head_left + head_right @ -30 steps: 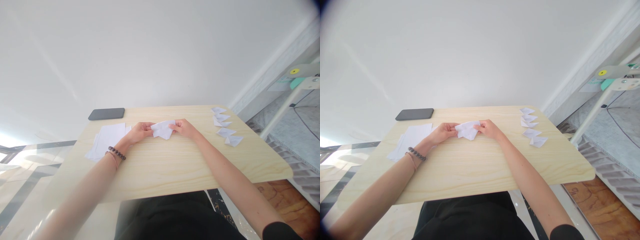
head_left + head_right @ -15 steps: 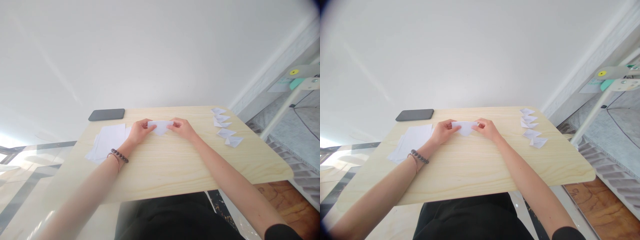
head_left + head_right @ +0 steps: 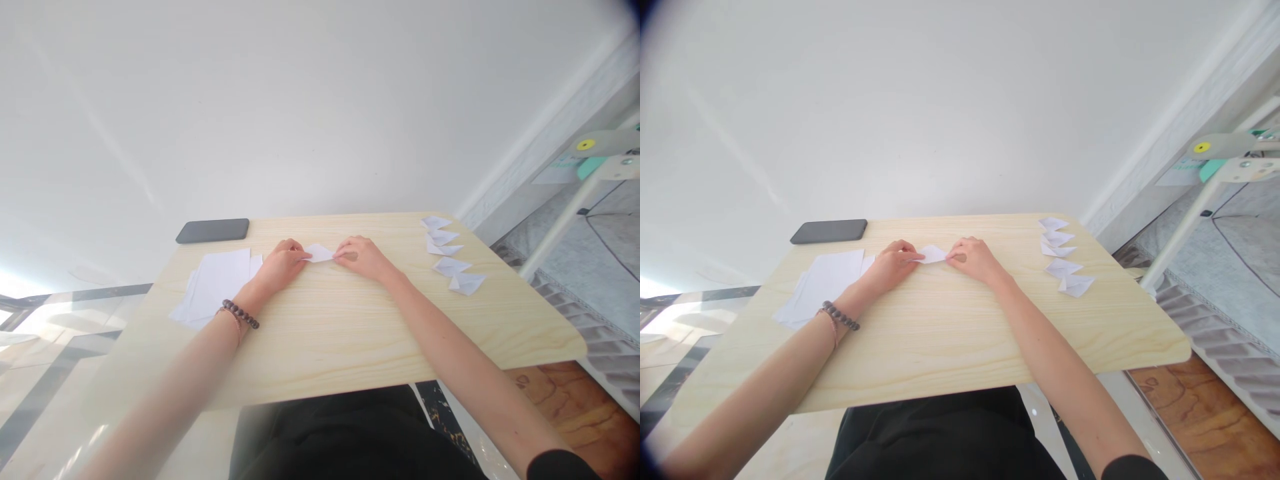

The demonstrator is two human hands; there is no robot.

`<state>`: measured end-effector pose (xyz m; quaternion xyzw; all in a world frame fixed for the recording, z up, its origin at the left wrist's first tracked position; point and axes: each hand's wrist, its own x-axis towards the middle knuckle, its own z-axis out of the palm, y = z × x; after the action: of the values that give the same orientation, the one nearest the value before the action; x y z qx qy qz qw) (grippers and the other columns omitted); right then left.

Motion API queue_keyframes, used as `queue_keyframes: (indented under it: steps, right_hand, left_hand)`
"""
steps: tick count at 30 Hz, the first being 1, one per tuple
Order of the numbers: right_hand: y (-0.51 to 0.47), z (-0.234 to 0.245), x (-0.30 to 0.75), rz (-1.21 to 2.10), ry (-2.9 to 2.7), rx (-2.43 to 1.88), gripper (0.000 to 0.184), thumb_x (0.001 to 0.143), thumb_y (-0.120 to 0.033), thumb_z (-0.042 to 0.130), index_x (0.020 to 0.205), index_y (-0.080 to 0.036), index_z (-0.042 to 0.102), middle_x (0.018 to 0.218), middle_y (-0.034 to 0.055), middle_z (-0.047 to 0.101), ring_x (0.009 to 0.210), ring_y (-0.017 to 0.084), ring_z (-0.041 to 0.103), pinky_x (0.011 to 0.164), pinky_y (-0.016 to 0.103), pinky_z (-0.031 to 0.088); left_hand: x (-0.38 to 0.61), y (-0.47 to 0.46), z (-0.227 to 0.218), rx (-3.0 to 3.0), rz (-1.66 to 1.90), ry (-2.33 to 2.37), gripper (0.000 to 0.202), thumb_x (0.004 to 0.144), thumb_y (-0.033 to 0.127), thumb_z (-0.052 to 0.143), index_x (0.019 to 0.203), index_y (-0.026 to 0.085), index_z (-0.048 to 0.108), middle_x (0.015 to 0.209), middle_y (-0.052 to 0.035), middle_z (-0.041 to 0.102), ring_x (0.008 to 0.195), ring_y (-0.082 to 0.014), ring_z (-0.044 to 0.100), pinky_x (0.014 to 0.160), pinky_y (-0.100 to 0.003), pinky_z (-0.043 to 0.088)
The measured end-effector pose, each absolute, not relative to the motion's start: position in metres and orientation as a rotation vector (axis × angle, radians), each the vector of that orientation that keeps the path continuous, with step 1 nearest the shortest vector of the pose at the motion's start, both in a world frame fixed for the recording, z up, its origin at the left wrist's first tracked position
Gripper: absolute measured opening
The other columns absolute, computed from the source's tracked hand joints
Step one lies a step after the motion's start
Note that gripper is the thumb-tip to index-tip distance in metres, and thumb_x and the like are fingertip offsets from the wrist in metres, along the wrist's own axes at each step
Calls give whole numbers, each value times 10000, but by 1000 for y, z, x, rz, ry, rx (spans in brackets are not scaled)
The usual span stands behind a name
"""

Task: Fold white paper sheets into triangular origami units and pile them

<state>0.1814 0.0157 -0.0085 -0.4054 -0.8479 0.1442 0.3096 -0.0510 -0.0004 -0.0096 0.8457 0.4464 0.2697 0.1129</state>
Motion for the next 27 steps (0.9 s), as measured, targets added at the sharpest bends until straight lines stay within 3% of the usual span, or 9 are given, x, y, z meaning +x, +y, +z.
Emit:
queue_keyframes:
  steps: [10, 17, 21, 27]
  right_hand:
    - [10, -4, 176, 450, -2258, -961, 182, 775, -332, 530, 807, -212, 663, 883, 46, 582, 842, 152, 512, 787, 285, 386]
    - [13, -7, 172, 626, -2133, -1093, 232, 802, -325, 459, 817, -176, 636, 791, 26, 608, 636, 108, 474, 606, 239, 369]
    - [13, -9, 170, 618, -2124, -1140, 249, 797, -289, 456, 957, -202, 626, 862, 26, 613, 632, 104, 461, 618, 243, 374]
    - [11, -6, 170, 586, -2182, -1127, 212, 778, -249, 473, 890, -180, 640, 803, 32, 575, 648, 105, 466, 636, 243, 383]
  left_hand:
    - [-53, -3, -5, 2582, 688, 1258, 311, 846, 345, 390, 1015, 242, 630, 867, -62, 540, 840, -185, 465, 778, -317, 386]
    - [-54, -1, -2, 2410, 674, 1333, 350, 831, 403, 377, 980, 214, 632, 859, -61, 580, 842, -196, 509, 764, -310, 392]
    - [-51, -2, 0, 2405, 666, 1340, 365, 836, 400, 358, 1008, 212, 619, 839, -62, 595, 817, -199, 520, 754, -312, 386]
    - [-49, -4, 1, 2395, 683, 1367, 355, 825, 404, 380, 978, 210, 635, 813, -59, 592, 786, -193, 516, 728, -301, 380]
